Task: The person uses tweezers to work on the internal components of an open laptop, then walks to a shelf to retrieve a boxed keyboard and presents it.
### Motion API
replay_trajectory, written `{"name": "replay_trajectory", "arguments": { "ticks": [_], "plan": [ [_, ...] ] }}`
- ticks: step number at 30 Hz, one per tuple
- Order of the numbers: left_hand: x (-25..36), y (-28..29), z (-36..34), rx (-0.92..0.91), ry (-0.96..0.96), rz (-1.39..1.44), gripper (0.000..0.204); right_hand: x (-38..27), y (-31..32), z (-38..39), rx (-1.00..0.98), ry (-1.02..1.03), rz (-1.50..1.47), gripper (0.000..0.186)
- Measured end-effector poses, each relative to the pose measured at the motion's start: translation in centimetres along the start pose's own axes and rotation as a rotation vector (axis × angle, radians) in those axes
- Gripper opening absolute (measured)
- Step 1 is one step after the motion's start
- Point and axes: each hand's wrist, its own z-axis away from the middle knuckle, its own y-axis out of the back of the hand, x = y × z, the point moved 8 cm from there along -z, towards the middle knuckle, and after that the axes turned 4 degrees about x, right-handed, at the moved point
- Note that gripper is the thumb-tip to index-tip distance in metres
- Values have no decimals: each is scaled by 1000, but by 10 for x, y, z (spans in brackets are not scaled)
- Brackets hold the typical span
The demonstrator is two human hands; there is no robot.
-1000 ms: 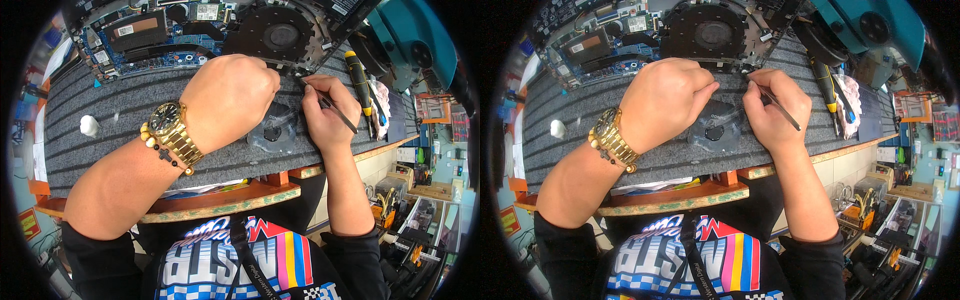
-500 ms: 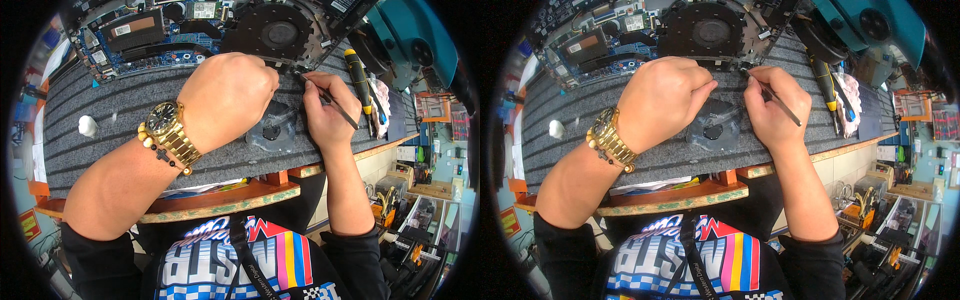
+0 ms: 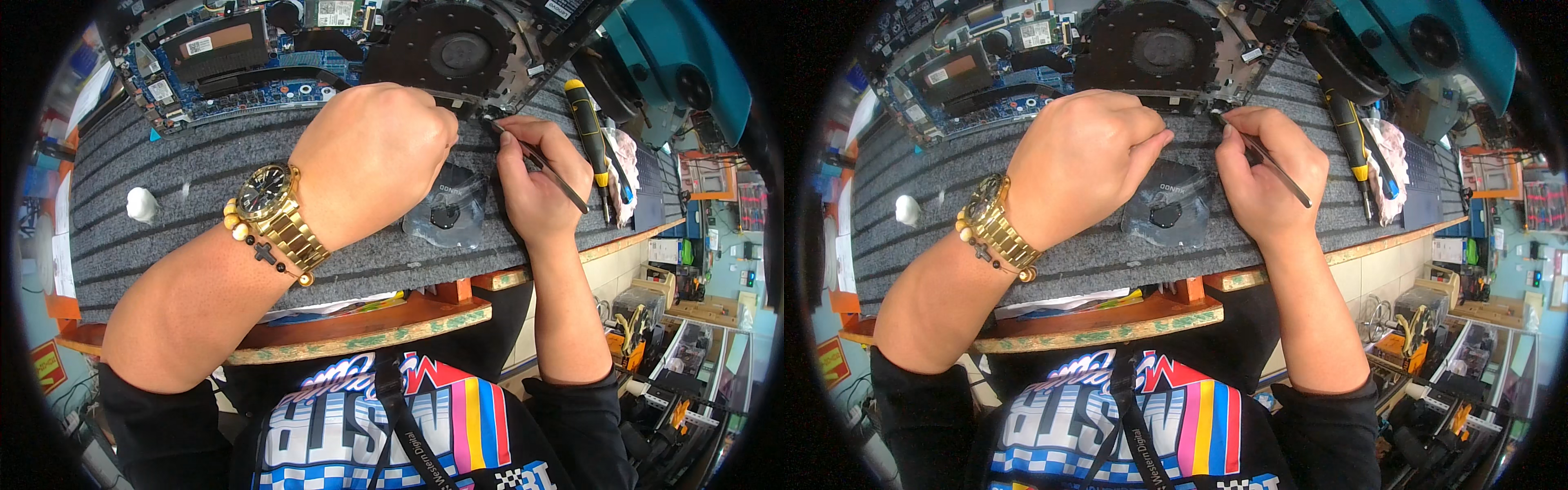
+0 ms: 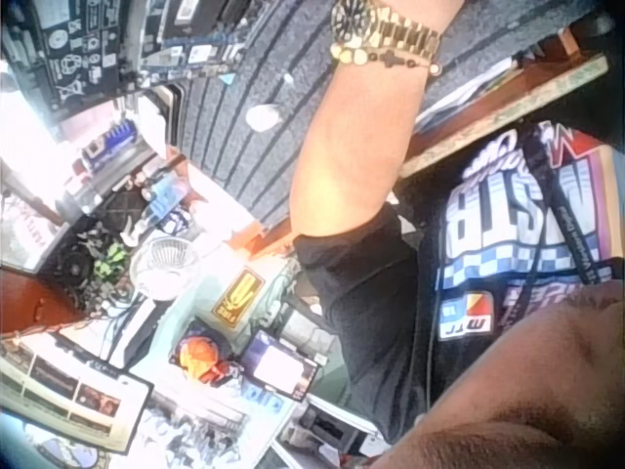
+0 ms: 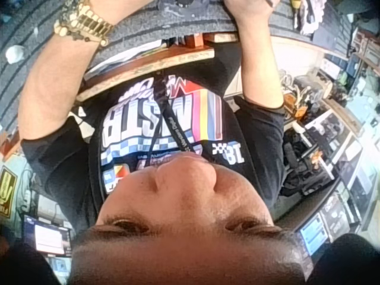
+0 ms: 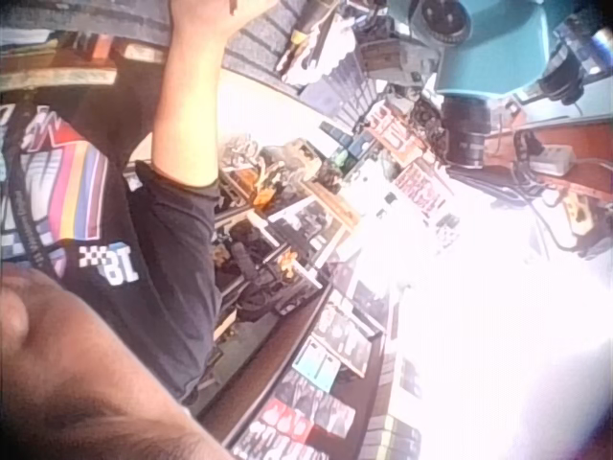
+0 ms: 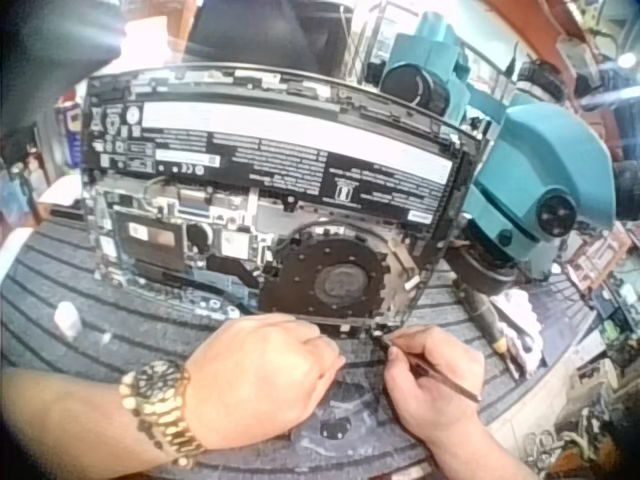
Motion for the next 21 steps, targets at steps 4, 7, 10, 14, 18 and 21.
{"name": "replay_trajectory", "arguments": {
  "ticks": [4,7,10,14,18,21],
  "plan": [
    [-1,0,1,-11,-1,2,15,-1,-1,0,1,-3,8,8],
    [-1,0,0,-4,-3,8,15,-1,0,-1,6,-10,11,8],
    [0,0,-1,-2,3,13,15,-1,1,-1,6,23,12,8],
    [-1,0,1,-7,4,4,15,-1,-3,0,-11,18,-2,9],
    [0,0,0,-5,0,1,15,0,0,-1,-3,-17,-24,9],
    [1,0,-1,3,-2,5,15,-2,1,-1,-4,28,23,9]
  ]
}}
